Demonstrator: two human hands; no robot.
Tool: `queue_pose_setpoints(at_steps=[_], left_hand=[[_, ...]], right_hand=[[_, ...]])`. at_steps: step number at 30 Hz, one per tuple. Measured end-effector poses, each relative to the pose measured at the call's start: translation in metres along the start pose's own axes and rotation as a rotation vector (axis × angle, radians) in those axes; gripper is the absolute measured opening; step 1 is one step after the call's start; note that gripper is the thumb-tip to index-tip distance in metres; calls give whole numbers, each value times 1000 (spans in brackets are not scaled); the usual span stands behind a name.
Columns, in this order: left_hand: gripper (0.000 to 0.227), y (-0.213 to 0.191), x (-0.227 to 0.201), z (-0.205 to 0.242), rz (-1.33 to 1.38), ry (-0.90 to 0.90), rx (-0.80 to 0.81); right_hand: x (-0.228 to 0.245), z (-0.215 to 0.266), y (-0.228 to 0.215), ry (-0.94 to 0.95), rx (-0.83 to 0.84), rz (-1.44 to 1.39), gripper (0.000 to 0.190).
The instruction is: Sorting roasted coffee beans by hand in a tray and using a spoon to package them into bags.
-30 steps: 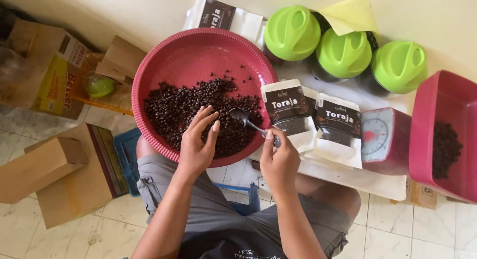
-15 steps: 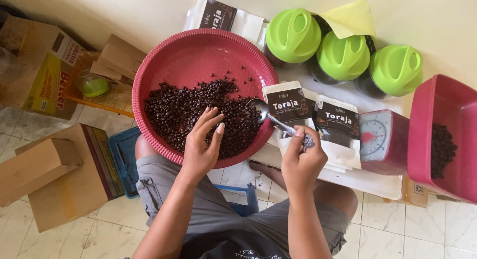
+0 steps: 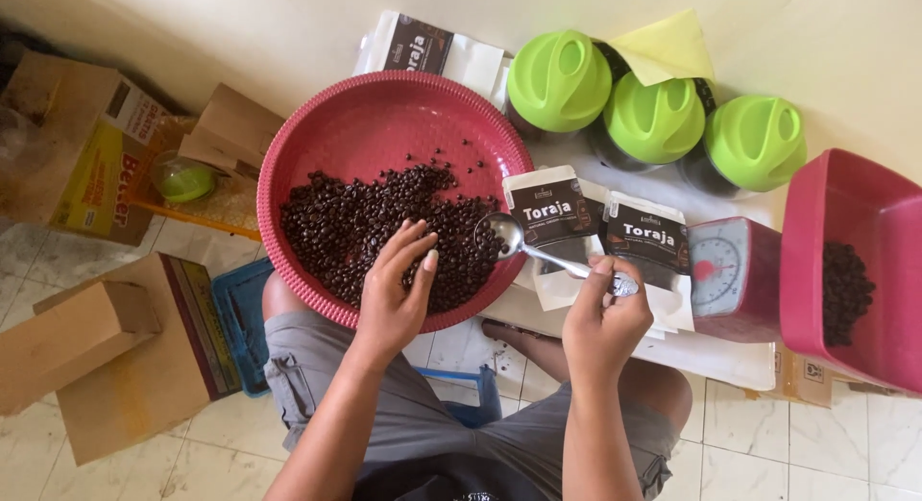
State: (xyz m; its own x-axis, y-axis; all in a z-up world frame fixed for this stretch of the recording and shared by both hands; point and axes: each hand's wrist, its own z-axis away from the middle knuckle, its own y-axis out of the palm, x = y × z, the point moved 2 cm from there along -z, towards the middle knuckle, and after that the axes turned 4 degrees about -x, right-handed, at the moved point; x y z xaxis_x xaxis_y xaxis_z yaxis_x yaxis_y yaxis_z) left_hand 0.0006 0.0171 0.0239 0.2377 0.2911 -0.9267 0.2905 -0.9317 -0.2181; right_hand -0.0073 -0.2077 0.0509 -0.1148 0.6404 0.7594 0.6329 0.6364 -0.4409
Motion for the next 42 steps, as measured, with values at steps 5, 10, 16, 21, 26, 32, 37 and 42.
queue_pose_setpoints(at_steps=[5, 10, 16, 21, 26, 32, 37, 42], left_hand=[[26, 14, -8, -3, -43, 67, 45], [25, 22, -4, -15, -154, 112, 93], [25, 23, -2, -21, -264, -9, 224], [24, 25, 3, -22, -316, -65, 244], [22, 23, 1, -22, -346, -60, 227], [19, 19, -8, -24, -337, -91, 170], [15, 12, 8, -18, -355, -36, 90], [19, 11, 16, -9, -479, -79, 76]], right_hand=[[0, 0, -6, -1, -29, -4, 19], [5, 3, -12, -14, -22, 7, 17], [7, 9, -11, -36, 6, -20, 16], [10, 12, -10, -24, 39, 7, 16], [7, 15, -7, -30, 39, -12, 15], [6, 9, -10, -17, 21, -7, 15], [-10, 7, -20, 55, -90, 16, 16], [-8, -8, -57, 184, -244, 31, 17]])
